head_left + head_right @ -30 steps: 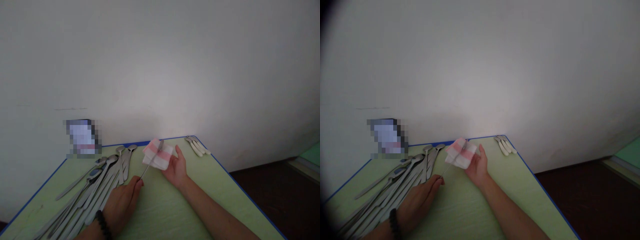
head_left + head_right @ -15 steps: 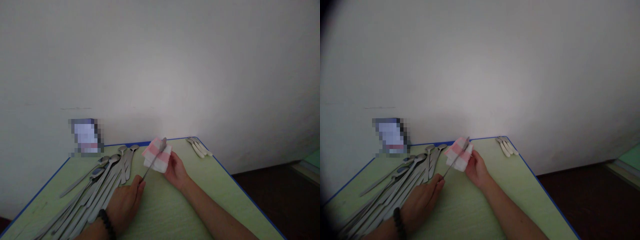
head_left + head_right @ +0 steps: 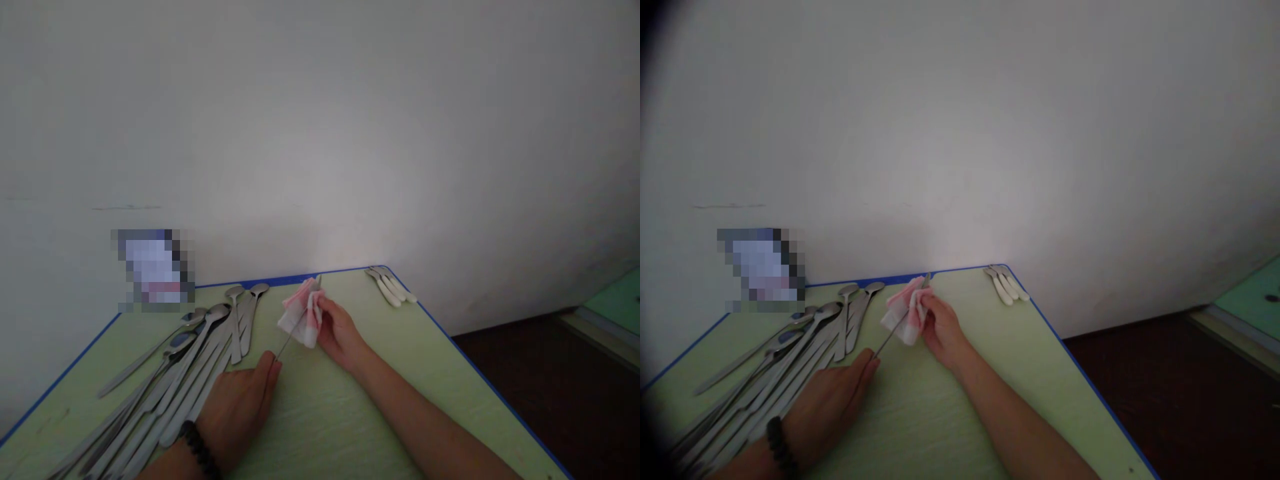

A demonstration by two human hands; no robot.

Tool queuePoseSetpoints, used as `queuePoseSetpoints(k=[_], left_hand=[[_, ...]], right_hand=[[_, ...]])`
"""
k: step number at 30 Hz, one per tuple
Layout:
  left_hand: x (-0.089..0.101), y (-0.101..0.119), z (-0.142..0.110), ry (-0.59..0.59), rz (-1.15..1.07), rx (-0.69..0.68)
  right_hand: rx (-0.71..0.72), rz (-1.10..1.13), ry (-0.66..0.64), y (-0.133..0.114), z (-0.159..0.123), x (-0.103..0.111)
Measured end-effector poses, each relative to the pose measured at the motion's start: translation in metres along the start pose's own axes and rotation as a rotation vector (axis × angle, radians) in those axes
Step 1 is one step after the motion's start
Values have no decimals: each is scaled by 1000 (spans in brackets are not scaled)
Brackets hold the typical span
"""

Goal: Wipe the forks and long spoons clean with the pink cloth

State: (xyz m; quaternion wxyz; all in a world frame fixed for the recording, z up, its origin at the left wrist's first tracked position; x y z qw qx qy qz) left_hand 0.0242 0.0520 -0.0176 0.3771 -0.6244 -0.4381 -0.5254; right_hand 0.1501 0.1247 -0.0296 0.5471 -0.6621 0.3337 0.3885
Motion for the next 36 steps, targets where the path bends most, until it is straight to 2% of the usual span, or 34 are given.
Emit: queuePoseSetpoints(k=[6, 11, 14, 19, 24, 27, 32, 36], left_hand=[[-1, -1, 2, -11, 61, 28], [-1, -1, 2, -20, 97, 31], [1, -1, 2, -15, 81, 30], [3, -3, 1, 5, 43, 43], [5, -5, 0, 19, -7, 56], [6, -7, 0, 35, -62, 61], [5, -7, 2, 22, -18, 65], [5, -2, 3, -6, 95, 35]], right_hand=[[-36, -142, -103, 7, -5, -12], [-70, -133, -43, 10, -3, -6], [-42, -124, -20, 8, -4, -5], [33, -182, -52, 5, -6, -10], [17, -207, -70, 8, -8, -11], [22, -130, -13, 6, -3, -2], [67, 175, 216, -4, 10, 24], [4, 253, 169, -7, 10, 17]])
Point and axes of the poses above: each hand's wrist, its own z-axis towards the middle knuckle, its own x-axis out of the back of the hand, y = z × x, the point moved 8 cm from there along z, towards the middle knuckle, and after that the axes turned 11 degrees about z, right-handed, at the moved point
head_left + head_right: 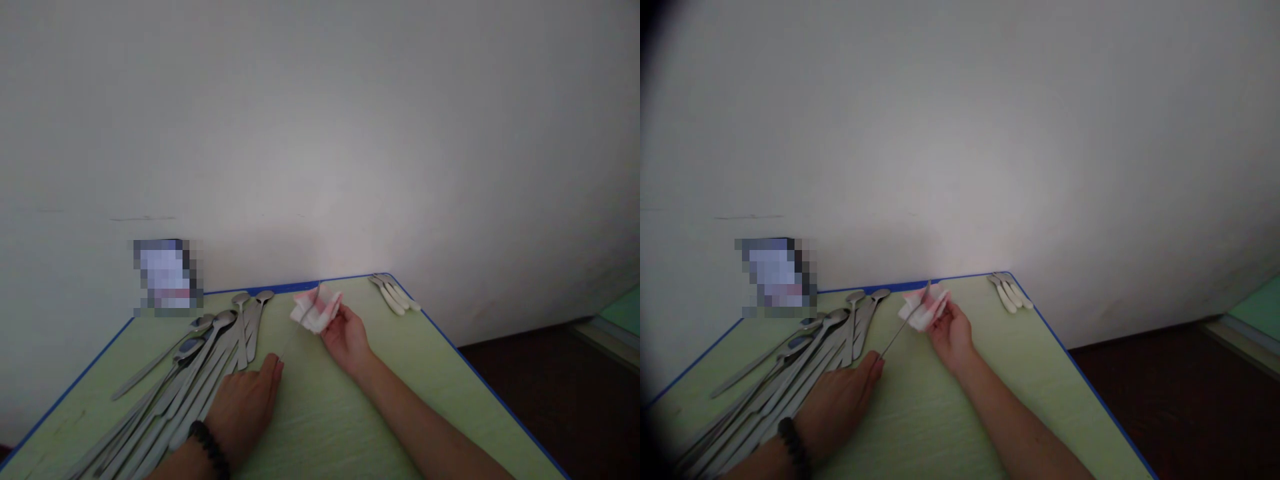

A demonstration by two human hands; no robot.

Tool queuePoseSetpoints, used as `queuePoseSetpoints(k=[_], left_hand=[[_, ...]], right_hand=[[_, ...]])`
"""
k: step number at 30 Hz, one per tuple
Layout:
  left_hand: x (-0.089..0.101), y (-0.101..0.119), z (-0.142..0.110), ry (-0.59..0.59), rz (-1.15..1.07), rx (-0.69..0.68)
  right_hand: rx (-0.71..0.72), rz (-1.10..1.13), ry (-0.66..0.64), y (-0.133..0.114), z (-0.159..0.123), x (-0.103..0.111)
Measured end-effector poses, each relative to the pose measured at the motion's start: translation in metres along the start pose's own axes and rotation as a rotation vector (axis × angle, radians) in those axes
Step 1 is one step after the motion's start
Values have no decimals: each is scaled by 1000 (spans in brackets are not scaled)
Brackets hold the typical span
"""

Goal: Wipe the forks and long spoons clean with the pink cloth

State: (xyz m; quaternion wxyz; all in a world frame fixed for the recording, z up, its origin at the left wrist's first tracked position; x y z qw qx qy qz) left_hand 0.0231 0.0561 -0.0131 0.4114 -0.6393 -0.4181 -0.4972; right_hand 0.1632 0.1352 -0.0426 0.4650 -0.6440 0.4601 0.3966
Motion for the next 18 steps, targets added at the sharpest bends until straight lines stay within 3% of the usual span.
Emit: queuePoseSetpoints(k=[7, 18], left_hand=[[-1, -2, 0, -33, 49, -5], [-9, 1, -3, -34, 59, -77]], right_hand=[[-47, -162, -213, 9, -16, -22], [66, -284, -173, 10, -9, -12]])
Point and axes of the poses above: each hand's wrist, its own z-axis towards the middle knuckle, its own x-axis out of the back of the hand, y = z × x, the point moved 8 cm from there along z, towards the middle knuckle, and after that the axes turned 11 degrees about z, right-handed, at the moved point
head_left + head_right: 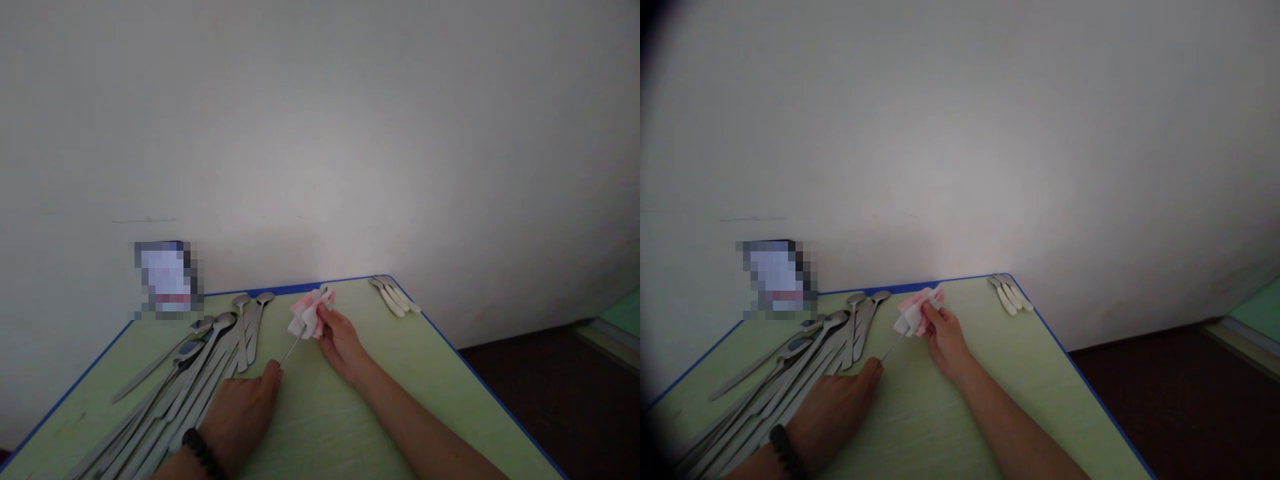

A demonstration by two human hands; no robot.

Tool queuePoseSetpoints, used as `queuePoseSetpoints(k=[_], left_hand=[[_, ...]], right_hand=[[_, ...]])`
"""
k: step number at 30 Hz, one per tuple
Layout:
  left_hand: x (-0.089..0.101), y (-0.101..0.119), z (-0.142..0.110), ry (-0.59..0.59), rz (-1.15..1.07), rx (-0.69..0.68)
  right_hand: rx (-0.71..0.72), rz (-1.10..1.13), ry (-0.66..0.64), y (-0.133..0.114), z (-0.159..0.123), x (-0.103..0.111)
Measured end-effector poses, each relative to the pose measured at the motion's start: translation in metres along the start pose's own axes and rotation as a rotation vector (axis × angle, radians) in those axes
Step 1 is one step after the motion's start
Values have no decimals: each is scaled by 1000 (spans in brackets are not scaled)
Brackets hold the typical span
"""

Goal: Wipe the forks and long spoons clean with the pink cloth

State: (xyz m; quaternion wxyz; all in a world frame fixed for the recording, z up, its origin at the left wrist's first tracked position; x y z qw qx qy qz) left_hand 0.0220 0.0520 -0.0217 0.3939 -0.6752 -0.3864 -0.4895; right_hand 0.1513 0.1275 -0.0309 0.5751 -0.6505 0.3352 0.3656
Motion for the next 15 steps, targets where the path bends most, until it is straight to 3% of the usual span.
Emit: queuePoseSetpoints(k=[15], left_hand=[[6, 3, -1, 49, -69, 0]], right_hand=[[-13, -91, -15, 6, -6, -7]])
Point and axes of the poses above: each hand's wrist, its own z-axis towards the middle knuckle, its own x-axis out of the back of the hand, y = z × x, the point moved 8 cm from there along z, towards the middle knuckle, and after that the axes turned 11 degrees about z, right-handed, at the moved point
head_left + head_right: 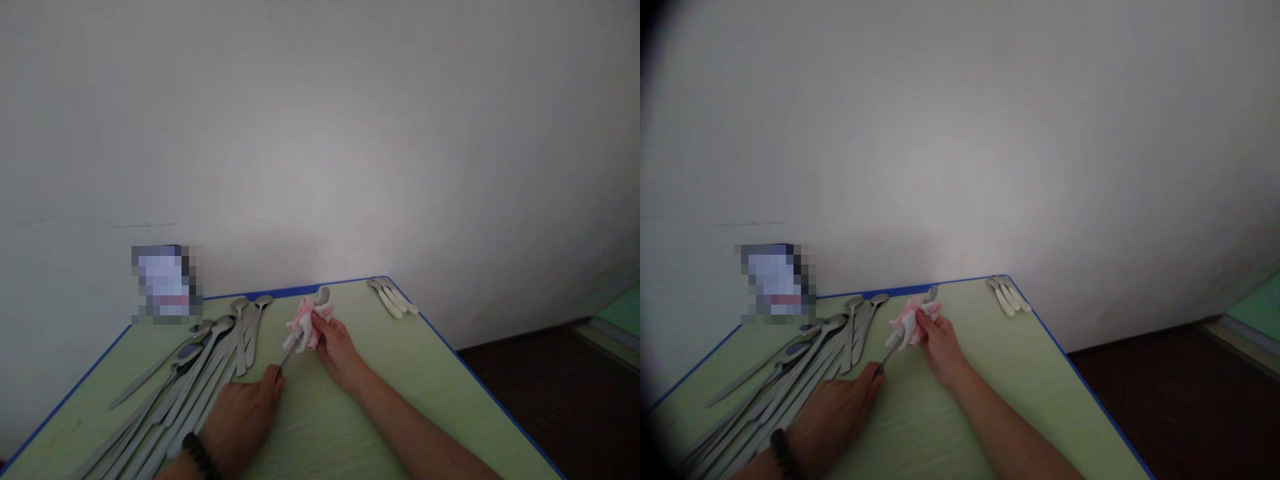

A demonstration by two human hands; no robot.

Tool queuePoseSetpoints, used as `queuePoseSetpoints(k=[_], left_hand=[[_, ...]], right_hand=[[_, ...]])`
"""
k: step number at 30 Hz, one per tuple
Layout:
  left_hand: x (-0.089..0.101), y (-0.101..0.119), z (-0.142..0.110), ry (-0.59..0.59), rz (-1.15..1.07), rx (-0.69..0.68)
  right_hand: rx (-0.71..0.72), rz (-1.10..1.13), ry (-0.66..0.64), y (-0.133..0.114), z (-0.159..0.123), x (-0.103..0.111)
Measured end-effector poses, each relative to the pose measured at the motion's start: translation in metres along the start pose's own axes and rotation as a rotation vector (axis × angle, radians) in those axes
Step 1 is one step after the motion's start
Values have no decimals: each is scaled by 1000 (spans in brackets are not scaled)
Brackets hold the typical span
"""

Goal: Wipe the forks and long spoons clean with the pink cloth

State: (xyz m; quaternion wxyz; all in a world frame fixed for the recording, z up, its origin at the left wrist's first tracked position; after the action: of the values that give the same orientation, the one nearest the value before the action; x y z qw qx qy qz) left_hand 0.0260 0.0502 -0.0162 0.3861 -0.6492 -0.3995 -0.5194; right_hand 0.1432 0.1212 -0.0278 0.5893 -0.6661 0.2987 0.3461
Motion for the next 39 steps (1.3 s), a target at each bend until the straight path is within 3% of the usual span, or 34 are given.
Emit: queuePoseSetpoints(k=[5, 14, 18, 24, 30, 39], left_hand=[[9, 5, -5, 89, -201, -76], [13, -8, -8, 214, -514, -57], [10, -7, -7, 197, -460, -52], [5, 9, -5, 160, -196, -188], [2, 4, -6, 148, -228, -152], [1, -2, -2, 100, -369, -100]], right_hand=[[24, 57, 5, -4, 2, 1], [-33, 150, 33, -2, 3, 7], [-5, 181, 64, -3, 7, 12], [93, 143, 102, -8, 12, 18], [81, 68, 140, -12, 10, 18], [-122, -151, -60, 5, -1, 2]])
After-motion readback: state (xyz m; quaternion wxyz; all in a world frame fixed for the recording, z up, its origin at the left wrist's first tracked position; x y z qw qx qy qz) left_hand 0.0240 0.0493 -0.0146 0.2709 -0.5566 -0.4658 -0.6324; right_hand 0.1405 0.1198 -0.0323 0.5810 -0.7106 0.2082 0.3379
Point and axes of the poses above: each hand's wrist, its own z-axis towards the middle knuckle, its own x-axis out of the back of the hand, y = z × x, the point moved 8 cm from there along z, towards the middle knuckle, and after that the axes turned 11 degrees about z, right-handed, at the moved point
